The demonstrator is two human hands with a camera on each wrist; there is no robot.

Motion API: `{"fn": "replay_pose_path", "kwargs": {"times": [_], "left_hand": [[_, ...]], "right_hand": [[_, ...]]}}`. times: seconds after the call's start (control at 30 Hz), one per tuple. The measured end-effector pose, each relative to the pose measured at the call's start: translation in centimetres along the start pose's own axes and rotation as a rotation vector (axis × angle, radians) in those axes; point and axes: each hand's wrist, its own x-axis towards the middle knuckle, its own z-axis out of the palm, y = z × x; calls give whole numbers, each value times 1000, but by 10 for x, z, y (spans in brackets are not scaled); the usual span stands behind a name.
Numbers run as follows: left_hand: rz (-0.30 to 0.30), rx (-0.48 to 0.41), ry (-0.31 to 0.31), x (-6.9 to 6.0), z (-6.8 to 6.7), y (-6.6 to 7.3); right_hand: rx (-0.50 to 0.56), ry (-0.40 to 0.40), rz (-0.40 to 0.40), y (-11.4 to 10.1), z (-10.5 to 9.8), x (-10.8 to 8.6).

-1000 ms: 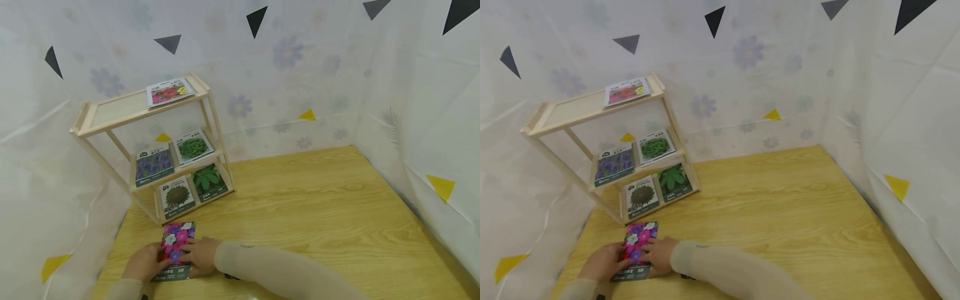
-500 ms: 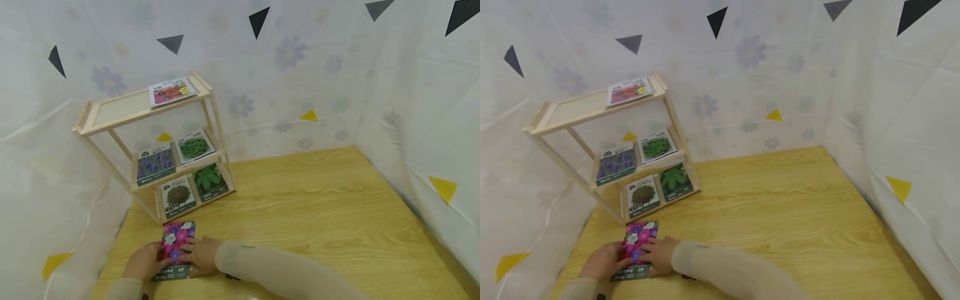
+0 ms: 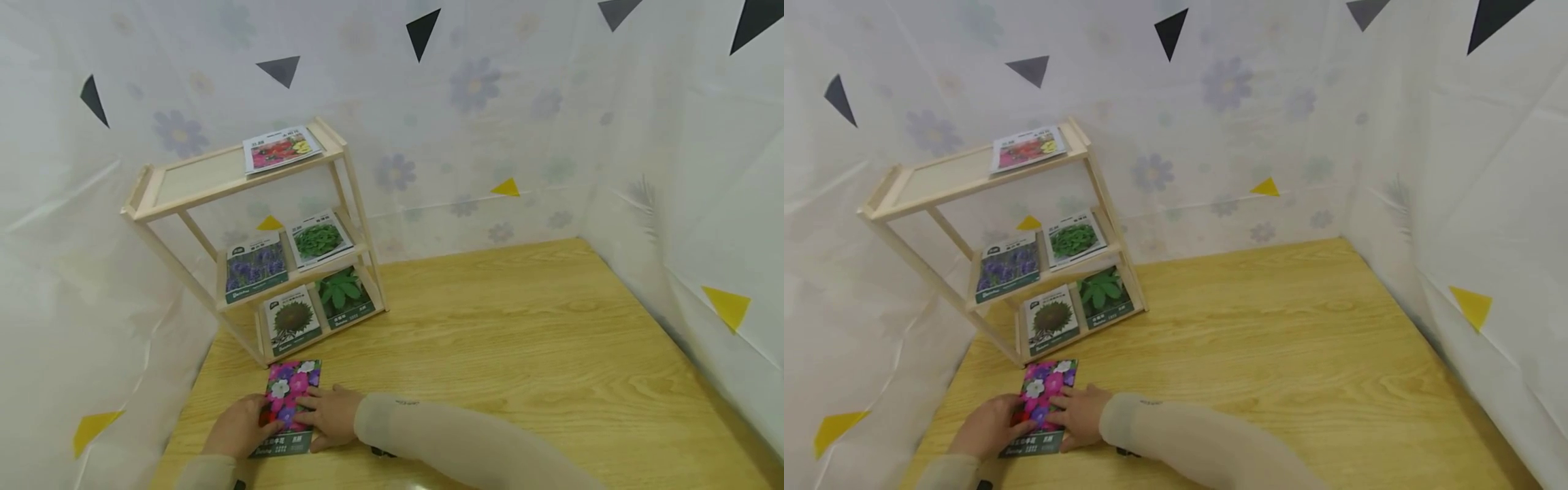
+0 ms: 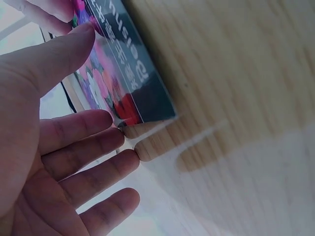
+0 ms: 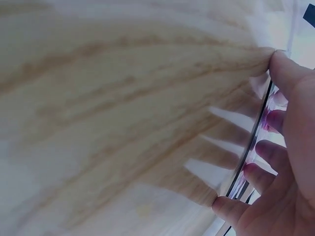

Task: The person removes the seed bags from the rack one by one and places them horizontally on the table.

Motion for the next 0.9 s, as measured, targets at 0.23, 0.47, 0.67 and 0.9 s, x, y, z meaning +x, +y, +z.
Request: {"fn": "replay_pose_path", "kwargs": {"times": [0.23, 0.47, 0.67, 0.9], "left_hand": [[-11, -18, 8, -2, 2, -2], [-17, -13, 34, -3, 0, -1], [10, -12, 75, -5, -5, 3], [109, -32, 161, -4, -24, 21]], "right_hand": [[23, 23, -8, -1, -4, -4], [-3, 62, -38, 2, -4, -10], [-45, 103, -67, 9, -7, -16], [-21, 232, -65, 33, -33, -40]]}}
